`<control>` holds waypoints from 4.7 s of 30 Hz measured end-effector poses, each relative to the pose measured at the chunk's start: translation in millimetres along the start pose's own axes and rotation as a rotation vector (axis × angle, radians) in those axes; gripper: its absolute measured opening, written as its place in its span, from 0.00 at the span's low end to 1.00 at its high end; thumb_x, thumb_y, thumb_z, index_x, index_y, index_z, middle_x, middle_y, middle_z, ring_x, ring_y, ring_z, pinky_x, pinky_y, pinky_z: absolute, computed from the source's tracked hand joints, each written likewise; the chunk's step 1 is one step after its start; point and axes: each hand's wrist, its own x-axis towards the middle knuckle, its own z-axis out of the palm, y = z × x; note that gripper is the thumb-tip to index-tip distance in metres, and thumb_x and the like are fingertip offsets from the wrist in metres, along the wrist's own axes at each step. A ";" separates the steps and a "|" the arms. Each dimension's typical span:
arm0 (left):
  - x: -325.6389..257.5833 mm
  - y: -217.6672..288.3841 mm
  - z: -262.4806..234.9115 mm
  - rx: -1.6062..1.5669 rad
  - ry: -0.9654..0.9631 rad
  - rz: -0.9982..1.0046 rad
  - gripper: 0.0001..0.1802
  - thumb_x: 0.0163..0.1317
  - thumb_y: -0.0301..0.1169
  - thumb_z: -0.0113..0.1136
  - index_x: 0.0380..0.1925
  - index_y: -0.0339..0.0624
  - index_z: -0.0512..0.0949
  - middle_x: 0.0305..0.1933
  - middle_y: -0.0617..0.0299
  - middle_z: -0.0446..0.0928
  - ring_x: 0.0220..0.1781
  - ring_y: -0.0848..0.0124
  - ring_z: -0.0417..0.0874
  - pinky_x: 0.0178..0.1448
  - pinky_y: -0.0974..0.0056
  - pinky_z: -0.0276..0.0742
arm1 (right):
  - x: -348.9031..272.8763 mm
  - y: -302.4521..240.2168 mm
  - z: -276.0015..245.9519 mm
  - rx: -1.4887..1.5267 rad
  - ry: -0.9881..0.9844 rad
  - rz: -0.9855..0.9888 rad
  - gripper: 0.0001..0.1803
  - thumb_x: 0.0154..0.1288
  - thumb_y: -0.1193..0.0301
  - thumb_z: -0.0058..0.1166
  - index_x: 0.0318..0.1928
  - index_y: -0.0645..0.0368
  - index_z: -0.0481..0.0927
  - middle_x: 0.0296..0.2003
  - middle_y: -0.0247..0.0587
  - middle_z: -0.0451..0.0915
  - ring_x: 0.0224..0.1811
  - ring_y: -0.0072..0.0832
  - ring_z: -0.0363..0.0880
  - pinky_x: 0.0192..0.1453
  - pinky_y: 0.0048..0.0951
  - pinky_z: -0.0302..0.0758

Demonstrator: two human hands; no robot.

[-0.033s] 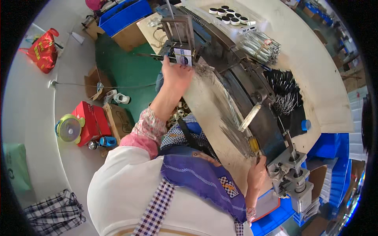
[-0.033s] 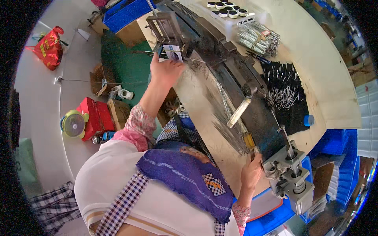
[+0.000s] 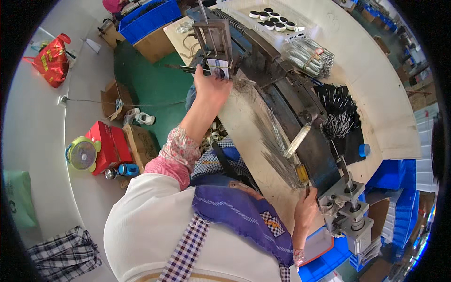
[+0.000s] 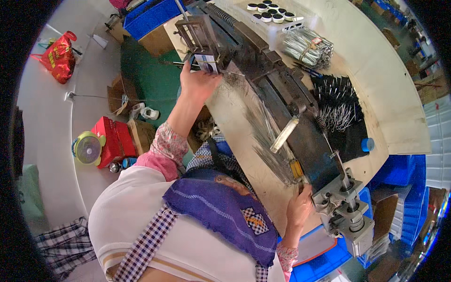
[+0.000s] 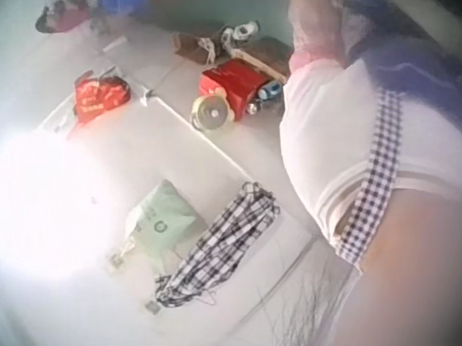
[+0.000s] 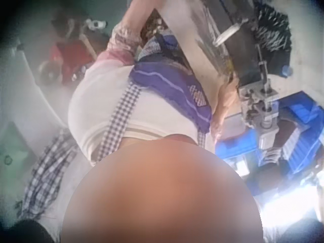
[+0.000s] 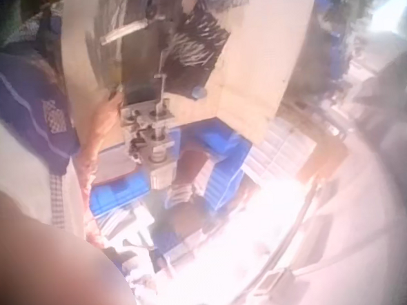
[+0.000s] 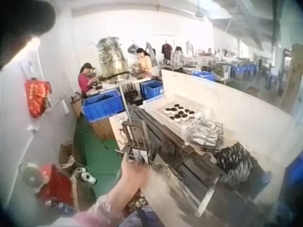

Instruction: The person is using an industrial machine and small hand tools to assemble or process small wire-like industrial components at a workbench.

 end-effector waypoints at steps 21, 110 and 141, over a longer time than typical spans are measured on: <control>-87.5 9.7 -47.0 1.744 -0.522 1.078 0.48 0.61 0.43 0.59 0.70 0.28 0.44 0.76 0.40 0.36 0.78 0.45 0.36 0.76 0.45 0.40 | -34.0 -5.8 -46.2 0.418 0.604 0.119 0.07 0.69 0.73 0.48 0.42 0.64 0.72 0.36 0.46 0.73 0.34 0.35 0.72 0.36 0.34 0.71; -51.2 -93.4 20.1 0.153 -0.547 -1.147 0.35 0.71 0.58 0.34 0.31 0.37 0.78 0.14 0.65 0.65 0.09 0.79 0.57 0.12 0.73 0.52 | 165.4 -91.1 -77.6 0.394 0.206 -0.623 0.07 0.53 0.72 0.60 0.32 0.62 0.83 0.31 0.48 0.82 0.35 0.43 0.81 0.43 0.38 0.78; 18.6 -19.2 -36.6 1.129 -0.319 0.009 0.21 0.67 0.44 0.54 0.39 0.34 0.81 0.17 0.69 0.70 0.13 0.82 0.63 0.16 0.75 0.53 | 24.7 -28.5 22.5 -0.392 0.205 -0.270 0.15 0.59 0.74 0.53 0.48 0.56 0.78 0.36 0.40 0.82 0.30 0.37 0.82 0.34 0.36 0.80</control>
